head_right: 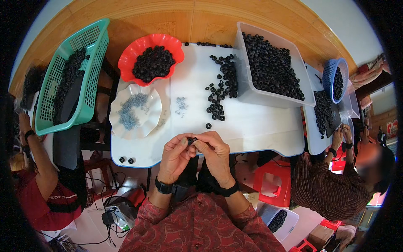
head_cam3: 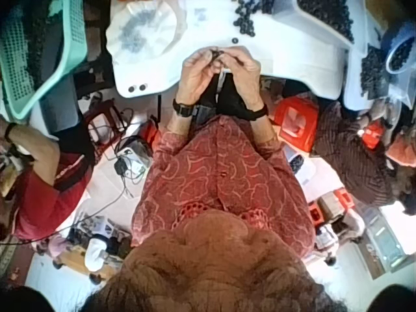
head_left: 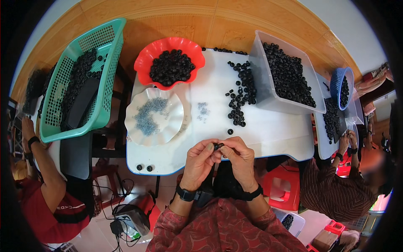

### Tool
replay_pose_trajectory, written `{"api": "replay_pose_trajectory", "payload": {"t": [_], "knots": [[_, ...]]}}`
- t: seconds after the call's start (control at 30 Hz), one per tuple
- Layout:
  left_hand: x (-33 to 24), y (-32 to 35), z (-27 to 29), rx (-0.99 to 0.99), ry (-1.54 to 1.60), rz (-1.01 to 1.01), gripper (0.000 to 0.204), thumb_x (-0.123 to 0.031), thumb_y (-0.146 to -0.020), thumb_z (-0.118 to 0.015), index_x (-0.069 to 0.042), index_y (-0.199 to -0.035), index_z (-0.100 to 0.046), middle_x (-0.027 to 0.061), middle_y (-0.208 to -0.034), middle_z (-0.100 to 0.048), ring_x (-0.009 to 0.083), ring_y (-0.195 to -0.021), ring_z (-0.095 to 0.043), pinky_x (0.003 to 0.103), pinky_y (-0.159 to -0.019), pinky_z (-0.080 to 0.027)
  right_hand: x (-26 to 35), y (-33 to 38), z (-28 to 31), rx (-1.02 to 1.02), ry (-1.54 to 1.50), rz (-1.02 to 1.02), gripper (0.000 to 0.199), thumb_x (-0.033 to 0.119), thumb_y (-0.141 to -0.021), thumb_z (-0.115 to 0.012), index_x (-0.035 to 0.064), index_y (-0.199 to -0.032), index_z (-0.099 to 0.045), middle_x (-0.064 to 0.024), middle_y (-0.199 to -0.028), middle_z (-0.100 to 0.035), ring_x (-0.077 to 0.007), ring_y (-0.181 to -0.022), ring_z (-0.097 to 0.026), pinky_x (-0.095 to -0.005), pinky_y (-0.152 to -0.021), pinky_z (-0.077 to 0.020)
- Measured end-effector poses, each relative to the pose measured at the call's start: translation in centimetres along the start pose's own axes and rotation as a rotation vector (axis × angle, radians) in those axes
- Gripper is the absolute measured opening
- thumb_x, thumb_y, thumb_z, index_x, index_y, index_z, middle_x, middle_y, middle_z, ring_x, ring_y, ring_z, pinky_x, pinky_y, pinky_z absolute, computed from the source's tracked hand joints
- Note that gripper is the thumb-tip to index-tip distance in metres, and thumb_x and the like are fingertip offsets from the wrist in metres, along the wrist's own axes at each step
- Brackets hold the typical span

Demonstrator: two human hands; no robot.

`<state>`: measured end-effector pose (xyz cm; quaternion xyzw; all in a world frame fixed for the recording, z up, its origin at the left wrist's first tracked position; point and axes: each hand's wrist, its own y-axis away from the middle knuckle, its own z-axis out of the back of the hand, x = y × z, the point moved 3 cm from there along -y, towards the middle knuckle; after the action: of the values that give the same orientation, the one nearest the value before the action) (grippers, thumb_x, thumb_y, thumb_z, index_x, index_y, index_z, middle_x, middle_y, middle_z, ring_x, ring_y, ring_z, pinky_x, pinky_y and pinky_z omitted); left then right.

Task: Assembling small black circular components by inserting tiny silver/blue metal pieces into them at a communal workbench.

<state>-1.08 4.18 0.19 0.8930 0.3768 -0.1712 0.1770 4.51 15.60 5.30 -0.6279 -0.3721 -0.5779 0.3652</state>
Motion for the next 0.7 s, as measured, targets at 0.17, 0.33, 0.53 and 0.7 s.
{"api": "replay_pose_trajectory", "payload": {"t": [0.17,0.33,0.53,0.7], "knots": [[0.06,-0.03,0.02,-0.010,-0.006,-0.007,0.023,-0.012,-0.099,-0.056,0.002,-0.116,-0.063,0.0086,-0.088,-0.068,0.0136,-0.072,-0.065,0.027,-0.068,-0.055,-0.20,0.05,0.04,-0.019,0.019,0.006,0.016,-0.002,-0.090,-0.064,0.0004,-0.105,-0.070,-0.0029,-0.095,-0.060,-0.0095,-0.081,-0.057,-0.0217,-0.071,-0.0463],[0.16,-0.07,0.10,-0.005,-0.013,-0.014,0.023,-0.012,-0.099,-0.055,0.002,-0.116,-0.063,0.0087,-0.088,-0.068,0.0139,-0.072,-0.065,0.027,-0.069,-0.055,-0.31,0.08,0.03,-0.020,0.018,0.012,0.016,-0.003,-0.089,-0.065,0.0000,-0.104,-0.070,-0.0039,-0.098,-0.060,-0.0104,-0.084,-0.059,-0.0221,-0.075,-0.0484],[0.29,-0.08,0.05,-0.015,-0.026,-0.027,0.024,-0.011,-0.099,-0.056,0.002,-0.117,-0.062,0.0085,-0.088,-0.068,0.0144,-0.072,-0.065,0.027,-0.069,-0.055,0.04,0.00,-0.13,-0.019,0.057,0.068,0.015,-0.004,-0.089,-0.064,-0.0013,-0.103,-0.069,-0.0048,-0.099,-0.058,-0.0114,-0.084,-0.061,-0.0219,-0.075,-0.0501],[0.23,-0.04,0.06,-0.033,-0.044,-0.040,0.023,-0.010,-0.098,-0.056,0.002,-0.117,-0.062,0.0084,-0.087,-0.068,0.0144,-0.072,-0.065,0.027,-0.070,-0.055,0.26,-0.03,-0.10,-0.023,0.216,0.156,0.013,-0.003,-0.089,-0.065,-0.0020,-0.102,-0.069,-0.0063,-0.098,-0.057,-0.0119,-0.079,-0.063,-0.0220,-0.070,-0.0509]]}}
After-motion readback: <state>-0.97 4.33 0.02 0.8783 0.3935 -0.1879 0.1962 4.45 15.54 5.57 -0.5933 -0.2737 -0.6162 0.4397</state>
